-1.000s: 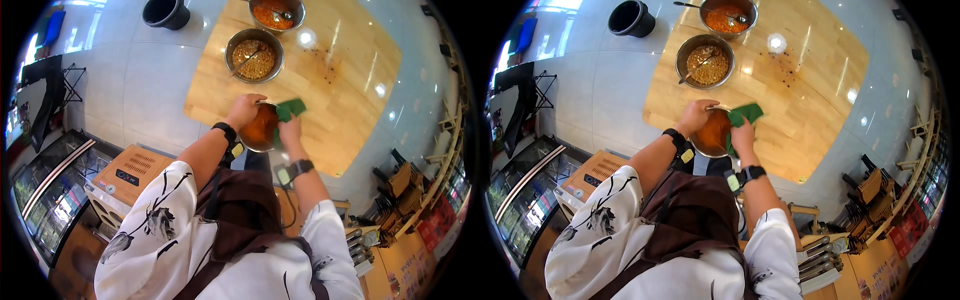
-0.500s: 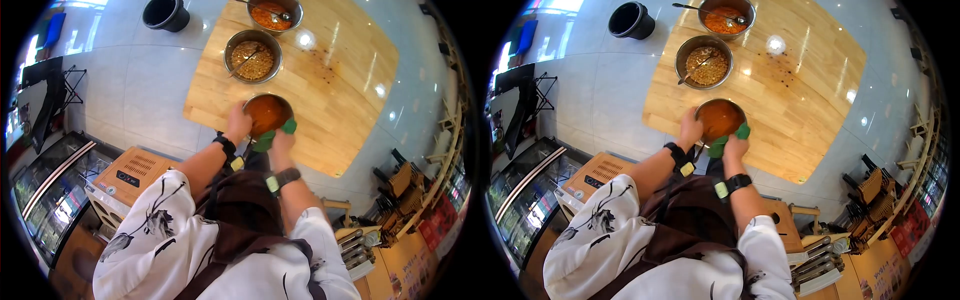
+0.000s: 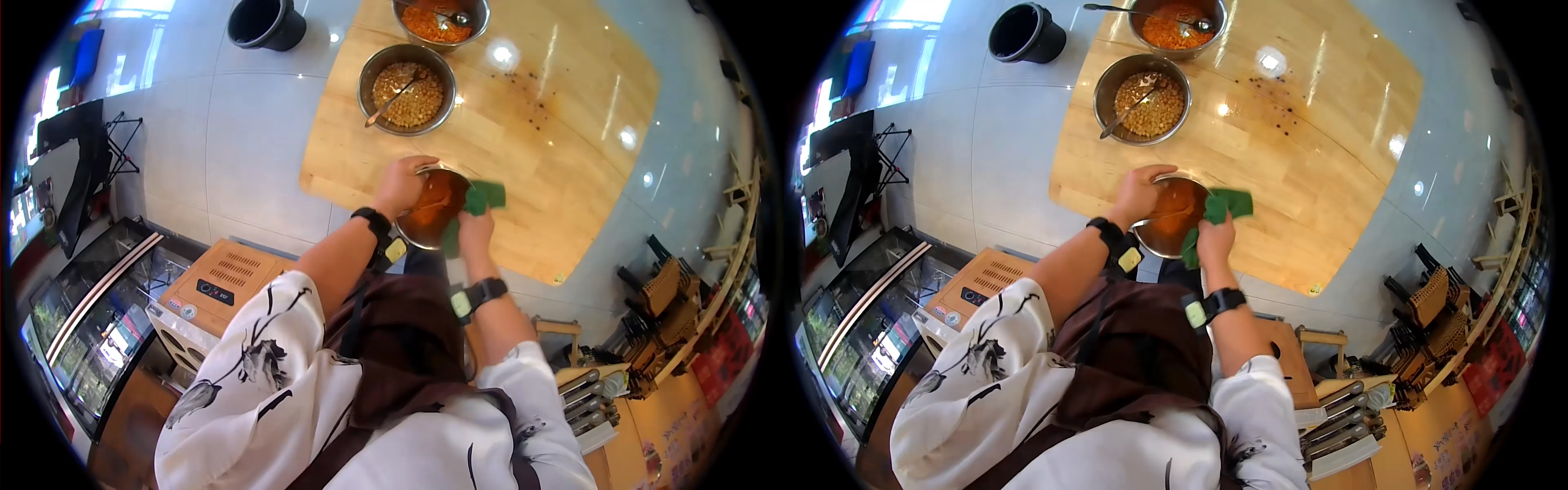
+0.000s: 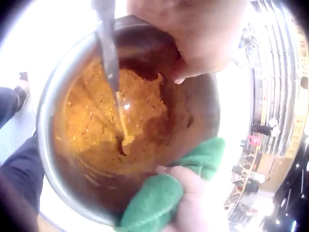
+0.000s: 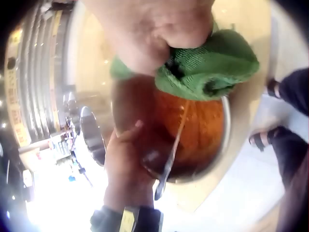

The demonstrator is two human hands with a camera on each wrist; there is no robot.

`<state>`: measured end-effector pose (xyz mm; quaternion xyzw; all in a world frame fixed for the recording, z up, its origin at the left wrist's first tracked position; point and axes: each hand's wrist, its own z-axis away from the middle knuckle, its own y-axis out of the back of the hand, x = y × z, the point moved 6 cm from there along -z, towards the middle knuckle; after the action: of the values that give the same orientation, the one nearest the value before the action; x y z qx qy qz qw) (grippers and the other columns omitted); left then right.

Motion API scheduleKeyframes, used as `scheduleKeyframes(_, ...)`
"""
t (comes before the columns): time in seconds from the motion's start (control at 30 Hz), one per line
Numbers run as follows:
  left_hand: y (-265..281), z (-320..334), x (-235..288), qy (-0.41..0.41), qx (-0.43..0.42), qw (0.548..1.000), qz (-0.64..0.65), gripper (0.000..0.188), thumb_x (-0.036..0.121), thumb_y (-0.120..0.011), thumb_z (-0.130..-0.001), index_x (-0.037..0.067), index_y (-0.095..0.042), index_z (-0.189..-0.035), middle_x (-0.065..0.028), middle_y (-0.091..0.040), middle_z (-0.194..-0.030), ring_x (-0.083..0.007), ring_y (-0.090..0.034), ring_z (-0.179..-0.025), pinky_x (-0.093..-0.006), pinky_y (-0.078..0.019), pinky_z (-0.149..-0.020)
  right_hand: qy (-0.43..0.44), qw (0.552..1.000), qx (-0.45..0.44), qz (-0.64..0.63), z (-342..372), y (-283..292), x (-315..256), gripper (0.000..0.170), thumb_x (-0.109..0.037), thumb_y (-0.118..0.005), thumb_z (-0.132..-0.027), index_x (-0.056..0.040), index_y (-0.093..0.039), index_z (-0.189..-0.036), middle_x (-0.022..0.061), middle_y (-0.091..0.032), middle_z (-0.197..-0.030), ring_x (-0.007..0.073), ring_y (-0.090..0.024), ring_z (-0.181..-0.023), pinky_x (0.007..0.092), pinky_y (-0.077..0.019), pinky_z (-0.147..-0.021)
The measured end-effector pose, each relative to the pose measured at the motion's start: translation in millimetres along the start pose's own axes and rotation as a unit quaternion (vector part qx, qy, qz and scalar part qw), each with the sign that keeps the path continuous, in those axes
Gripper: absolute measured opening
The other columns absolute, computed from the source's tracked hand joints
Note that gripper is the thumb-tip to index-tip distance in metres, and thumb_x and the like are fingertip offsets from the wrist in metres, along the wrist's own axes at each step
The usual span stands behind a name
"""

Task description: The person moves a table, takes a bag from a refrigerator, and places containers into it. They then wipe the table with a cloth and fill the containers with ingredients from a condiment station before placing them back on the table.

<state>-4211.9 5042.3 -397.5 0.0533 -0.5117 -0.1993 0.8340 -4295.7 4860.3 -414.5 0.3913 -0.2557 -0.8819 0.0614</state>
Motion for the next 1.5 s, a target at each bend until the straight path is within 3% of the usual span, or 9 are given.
scheduleKeyframes(0.3, -11, 56, -55, 0.088, 0.259, 0.918, 0.285, 0.031, -0.005, -0.046, -0.080, 0.000, -0.057, -0.109, -0.0109, -0.061, -0.094, -0.0156, -0.055, -0.090, -0.0245, -0.0423, -0.081, -0.224, 0.877, 0.210, -0.370, 55, -35, 16, 0.031, 0.004, -0.055, -0.070, 0.0008, -0.053, -0.101, 0.0074, -0.056, -0.090, 0.0186, -0.054, -0.083, 0.0296, -0.0428, -0.075)
scheduleKeyframes(0.43, 2, 33, -44, 0.086, 0.145, 0.985, 0.042, 0.035, -0.005, -0.045, -0.075, -0.001, -0.055, -0.109, -0.0180, -0.061, -0.098, -0.0267, -0.057, -0.095, -0.0306, -0.0432, -0.083, -0.086, 0.995, 0.000, -0.050, 4, -3, -10, 0.035, 0.000, -0.056, -0.068, 0.0004, -0.056, -0.103, 0.0128, -0.061, -0.086, 0.0260, -0.059, -0.078, 0.0336, -0.0456, -0.072)
scheduleKeyframes(0.63, -6, -16, 8, -0.048, -0.043, 0.997, -0.039, 0.033, -0.003, -0.050, -0.076, 0.001, -0.057, -0.108, -0.0181, -0.061, -0.102, -0.0246, -0.059, -0.094, -0.0302, -0.0451, -0.081, 0.099, 0.969, -0.175, 0.143, -58, 3, -63, 0.048, -0.006, -0.059, -0.063, -0.0029, -0.054, -0.111, 0.0235, -0.060, -0.095, 0.0351, -0.058, -0.091, 0.0364, -0.0456, -0.078)
scheduleKeyframes(0.8, -5, -9, -2, -0.039, 0.076, 0.996, 0.017, 0.030, -0.003, -0.050, -0.078, 0.001, -0.059, -0.107, -0.0163, -0.062, -0.101, -0.0222, -0.059, -0.092, -0.0287, -0.0452, -0.080, -0.017, 0.989, -0.094, -0.110, -28, 10, -16, 0.044, -0.001, -0.057, -0.064, -0.0030, -0.053, -0.108, 0.0082, -0.058, -0.083, 0.0194, -0.055, -0.075, 0.0308, -0.0456, -0.067)
scheduleKeyframes(1.03, -33, 14, -52, 0.079, 0.249, 0.941, 0.217, 0.032, 0.004, -0.049, -0.085, -0.004, -0.051, -0.115, -0.0108, -0.060, -0.101, -0.0169, -0.055, -0.091, -0.0264, -0.0425, -0.082, -0.239, 0.830, 0.032, -0.503, 30, -39, 30, 0.013, 0.002, -0.054, -0.076, -0.0011, -0.053, -0.088, 0.0047, -0.054, -0.078, 0.0187, -0.056, -0.070, 0.0315, -0.0470, -0.062)
scheduleKeyframes(1.13, -23, 16, -46, 0.104, 0.219, 0.945, 0.218, 0.041, 0.012, -0.051, -0.086, -0.008, -0.042, -0.121, -0.0192, -0.053, -0.115, -0.0244, -0.052, -0.103, -0.0307, -0.0406, -0.087, -0.137, 0.899, -0.131, -0.395, 23, -30, 25, 0.010, -0.002, -0.057, -0.077, 0.0027, -0.055, -0.086, 0.0087, -0.058, -0.080, 0.0213, -0.060, -0.071, 0.0329, -0.0490, -0.062)
scheduleKeyframes(1.17, -26, 17, -41, 0.162, 0.137, 0.957, 0.197, 0.046, 0.016, -0.053, -0.086, -0.006, -0.039, -0.125, -0.0162, -0.053, -0.115, -0.0216, -0.051, -0.103, -0.0296, -0.0404, -0.087, -0.295, 0.838, -0.113, -0.445, 23, -23, 31, 0.013, -0.003, -0.058, -0.077, 0.0054, -0.056, -0.086, 0.0115, -0.060, -0.080, 0.0226, -0.061, -0.070, 0.0335, -0.0501, -0.060)
scheduleKeyframes(1.3, -16, 34, -6, 0.158, -0.051, 0.980, 0.114, 0.057, 0.029, -0.054, -0.086, -0.002, -0.034, -0.130, -0.0133, -0.048, -0.121, -0.0202, -0.047, -0.110, -0.0309, -0.0391, -0.090, -0.232, 0.898, -0.043, -0.372, -9, 27, 9, 0.015, -0.006, -0.057, -0.078, 0.0059, -0.055, -0.086, 0.0109, -0.060, -0.076, 0.0229, -0.061, -0.064, 0.0332, -0.0498, -0.056)
scheduleKeyframes(1.5, 36, 92, -25, 0.265, -0.060, 0.933, 0.238, 0.050, 0.032, -0.049, -0.089, 0.001, -0.040, -0.127, -0.0089, -0.050, -0.121, -0.0193, -0.051, -0.108, -0.0314, -0.0414, -0.086, -0.170, 0.902, 0.010, -0.397, -129, 56, -21, 0.022, -0.015, -0.057, -0.080, 0.0022, -0.055, -0.092, 0.0107, -0.061, -0.085, 0.0217, -0.061, -0.073, 0.0340, -0.0509, -0.062)
